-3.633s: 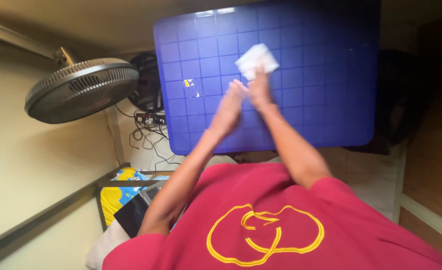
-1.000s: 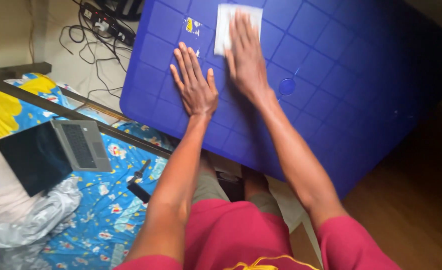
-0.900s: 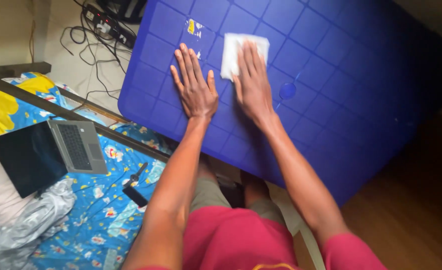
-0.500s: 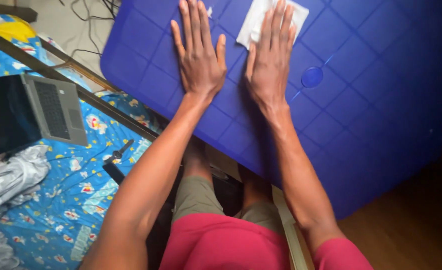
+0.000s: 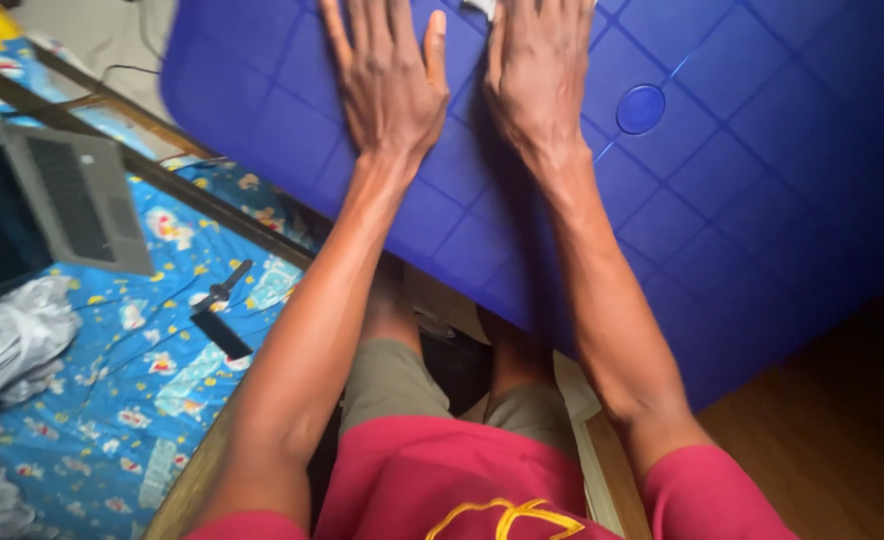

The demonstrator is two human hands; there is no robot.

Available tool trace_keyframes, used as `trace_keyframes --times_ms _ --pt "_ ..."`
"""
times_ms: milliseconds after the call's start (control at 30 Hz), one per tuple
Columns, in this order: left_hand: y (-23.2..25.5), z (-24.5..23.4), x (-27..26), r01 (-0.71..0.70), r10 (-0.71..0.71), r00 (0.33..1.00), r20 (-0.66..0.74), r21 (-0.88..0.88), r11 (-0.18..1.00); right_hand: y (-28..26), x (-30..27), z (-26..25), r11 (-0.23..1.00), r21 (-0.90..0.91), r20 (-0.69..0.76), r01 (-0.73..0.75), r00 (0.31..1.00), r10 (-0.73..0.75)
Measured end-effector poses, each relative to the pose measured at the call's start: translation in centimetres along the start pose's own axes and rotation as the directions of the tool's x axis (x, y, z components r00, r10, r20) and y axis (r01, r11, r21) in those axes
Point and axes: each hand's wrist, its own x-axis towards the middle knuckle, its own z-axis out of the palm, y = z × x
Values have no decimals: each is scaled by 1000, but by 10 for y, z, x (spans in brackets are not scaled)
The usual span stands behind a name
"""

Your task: Cleaning the surface of a blue plastic table with a white cloth.

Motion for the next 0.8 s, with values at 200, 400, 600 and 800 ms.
trace_keyframes --times_ms 200,400,600,800 --pt "1 0 -1 -65 68 985 -160 22 998 14 -42 12 970 -101 -43 219 974 -225" --pt "-1 12 0 -8 11 995 -98 32 999 26 -18 7 986 -74 -29 149 988 -152" --pt "6 5 2 -20 28 989 -144 58 998 6 39 3 978 -122 -44 171 983 -177" --pt "8 -6 1 -43 47 986 -163 25 999 -2 -30 -14 974 -65 -19 218 976 -219"
